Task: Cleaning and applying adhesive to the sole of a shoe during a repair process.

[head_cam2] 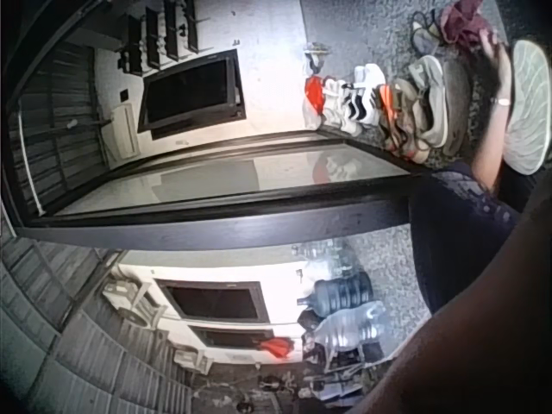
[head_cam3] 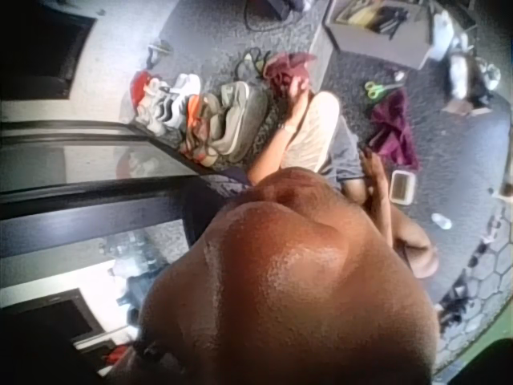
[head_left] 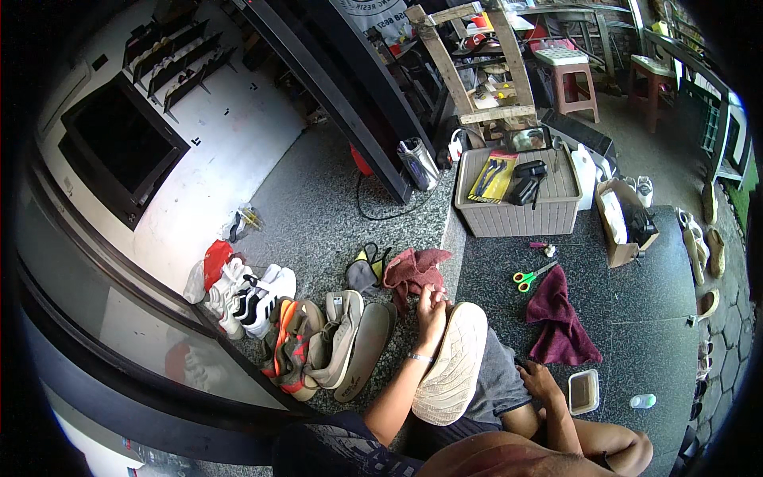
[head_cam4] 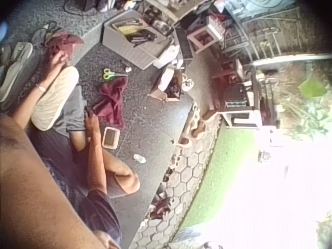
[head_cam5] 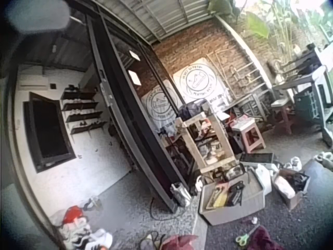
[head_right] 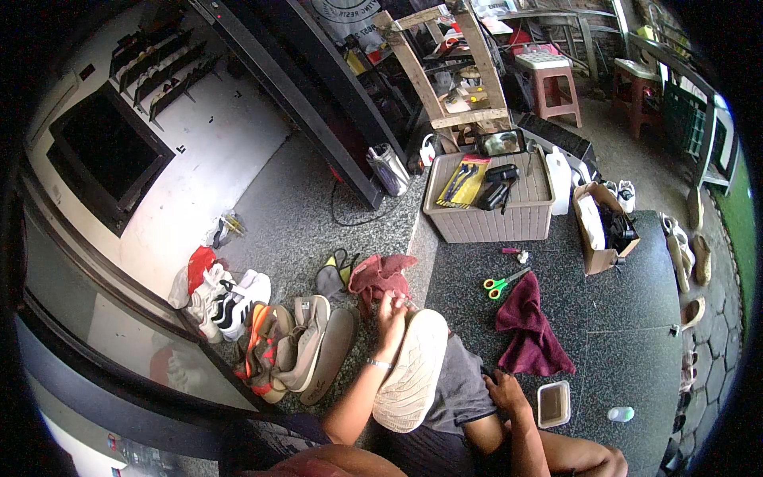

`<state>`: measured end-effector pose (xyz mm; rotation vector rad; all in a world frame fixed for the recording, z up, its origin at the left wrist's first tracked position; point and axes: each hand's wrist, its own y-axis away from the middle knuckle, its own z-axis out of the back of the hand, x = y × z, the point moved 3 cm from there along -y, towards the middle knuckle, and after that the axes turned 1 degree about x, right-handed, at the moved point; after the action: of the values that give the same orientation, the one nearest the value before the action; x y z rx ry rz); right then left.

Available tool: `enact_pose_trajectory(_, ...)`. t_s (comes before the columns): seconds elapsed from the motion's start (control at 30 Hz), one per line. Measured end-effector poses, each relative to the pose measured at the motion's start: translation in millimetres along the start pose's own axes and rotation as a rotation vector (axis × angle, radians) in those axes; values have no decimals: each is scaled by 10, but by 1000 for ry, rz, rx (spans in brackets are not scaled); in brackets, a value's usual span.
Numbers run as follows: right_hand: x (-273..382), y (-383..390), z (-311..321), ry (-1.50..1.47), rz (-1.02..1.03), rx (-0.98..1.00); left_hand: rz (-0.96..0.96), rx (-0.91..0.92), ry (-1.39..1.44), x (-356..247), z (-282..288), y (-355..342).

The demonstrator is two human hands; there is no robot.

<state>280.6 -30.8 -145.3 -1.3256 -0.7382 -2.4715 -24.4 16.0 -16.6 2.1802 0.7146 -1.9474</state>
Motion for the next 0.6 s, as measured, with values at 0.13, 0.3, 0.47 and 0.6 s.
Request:
enact_pose_trajectory(0.13,133,40,33,10,-18,5,-24,4,-74,-26,54,29)
enact_pose_trajectory(0.3,184,62,78,-24,21,-14,-37,-9,-51,-50,-20,-9)
enact_pose_trajectory(0.47,175,39,68,-12,10,14,19,-17,50,16,28,-15)
enact_pose_trajectory(0.6,174,41,64,-20,20,5,82,-53,40,6,30,7)
